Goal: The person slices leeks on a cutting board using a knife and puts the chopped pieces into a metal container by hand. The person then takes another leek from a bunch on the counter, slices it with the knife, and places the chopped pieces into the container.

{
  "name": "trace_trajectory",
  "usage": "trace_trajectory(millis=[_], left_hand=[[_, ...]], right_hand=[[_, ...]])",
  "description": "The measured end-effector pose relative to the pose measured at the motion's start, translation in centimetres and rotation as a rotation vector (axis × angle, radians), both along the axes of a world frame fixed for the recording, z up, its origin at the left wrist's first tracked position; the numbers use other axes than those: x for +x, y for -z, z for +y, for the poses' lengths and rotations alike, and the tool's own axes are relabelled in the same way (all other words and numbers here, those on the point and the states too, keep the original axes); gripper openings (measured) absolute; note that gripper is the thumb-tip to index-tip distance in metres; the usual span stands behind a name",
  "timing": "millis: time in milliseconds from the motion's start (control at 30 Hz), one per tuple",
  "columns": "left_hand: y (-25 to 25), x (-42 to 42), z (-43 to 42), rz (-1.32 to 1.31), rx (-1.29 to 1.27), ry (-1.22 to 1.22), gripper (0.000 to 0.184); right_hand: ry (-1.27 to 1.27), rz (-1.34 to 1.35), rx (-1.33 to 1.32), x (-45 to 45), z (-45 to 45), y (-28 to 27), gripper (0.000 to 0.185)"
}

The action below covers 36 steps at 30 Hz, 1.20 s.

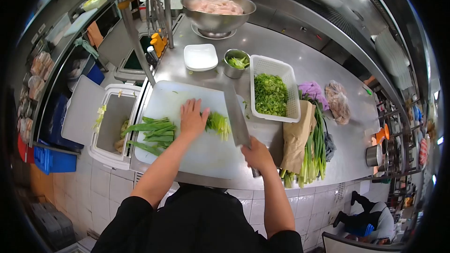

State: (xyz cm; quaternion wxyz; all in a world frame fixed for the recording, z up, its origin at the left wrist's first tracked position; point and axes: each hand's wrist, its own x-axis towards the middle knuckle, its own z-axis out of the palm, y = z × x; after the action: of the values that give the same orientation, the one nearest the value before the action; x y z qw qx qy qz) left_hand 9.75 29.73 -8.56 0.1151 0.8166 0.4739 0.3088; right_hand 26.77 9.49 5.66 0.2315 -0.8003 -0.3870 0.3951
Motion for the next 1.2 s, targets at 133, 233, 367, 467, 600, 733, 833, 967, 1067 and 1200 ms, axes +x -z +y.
trace_trajectory(millis=[133,233,367,467,600,733,833,967,1067,1200], left_hand=[[1.0,3.4,-2.9,-0.037,-0.087,0.083,0.059],[-0.1,4.6,-5.6,-0.068,-0.108,0.179,0.058],[-1.3,5.5,-6.8,-0.078,-0.083,0.222,0.050],[-0.5,5.6,-6.6,-0.266,-0.230,0.158,0.044],[-0.5,5.2,-5.2,-0.433,-0.269,0.072,0.040],[-4.2,8.4,-0.4,-0.521,-0.124,0.172,0.040],[-8.0,14.6,6.3,-0.613,-0.058,0.246,0.039],[-8.1,22.2,15.5,-0.539,-0.017,0.268,0.034],[-7.2,24.4,20.7,-0.325,-0.090,0.334,0.035],[-9.3,23.7,22.9,-0.200,-0.189,0.416,0.039]], right_hand=[[0.115,0.173,-0.098,1.1,-6.6,3.4,0.028],[0.284,0.613,0.037,0.1,-9.0,6.7,0.014],[0.301,0.719,0.088,-2.5,-8.1,8.6,0.014],[0.243,0.777,0.014,-4.1,-6.1,9.0,0.020],[0.151,0.805,0.016,-4.4,-3.5,7.6,0.022],[0.089,0.709,0.099,-1.8,0.4,4.5,0.023],[0.112,0.622,0.205,3.1,6.4,2.1,0.021],[0.145,0.633,0.286,7.3,11.2,-1.3,0.021],[0.185,0.590,0.246,5.9,7.4,-0.4,0.019],[0.110,0.449,-0.004,1.4,-0.2,1.7,0.034]])
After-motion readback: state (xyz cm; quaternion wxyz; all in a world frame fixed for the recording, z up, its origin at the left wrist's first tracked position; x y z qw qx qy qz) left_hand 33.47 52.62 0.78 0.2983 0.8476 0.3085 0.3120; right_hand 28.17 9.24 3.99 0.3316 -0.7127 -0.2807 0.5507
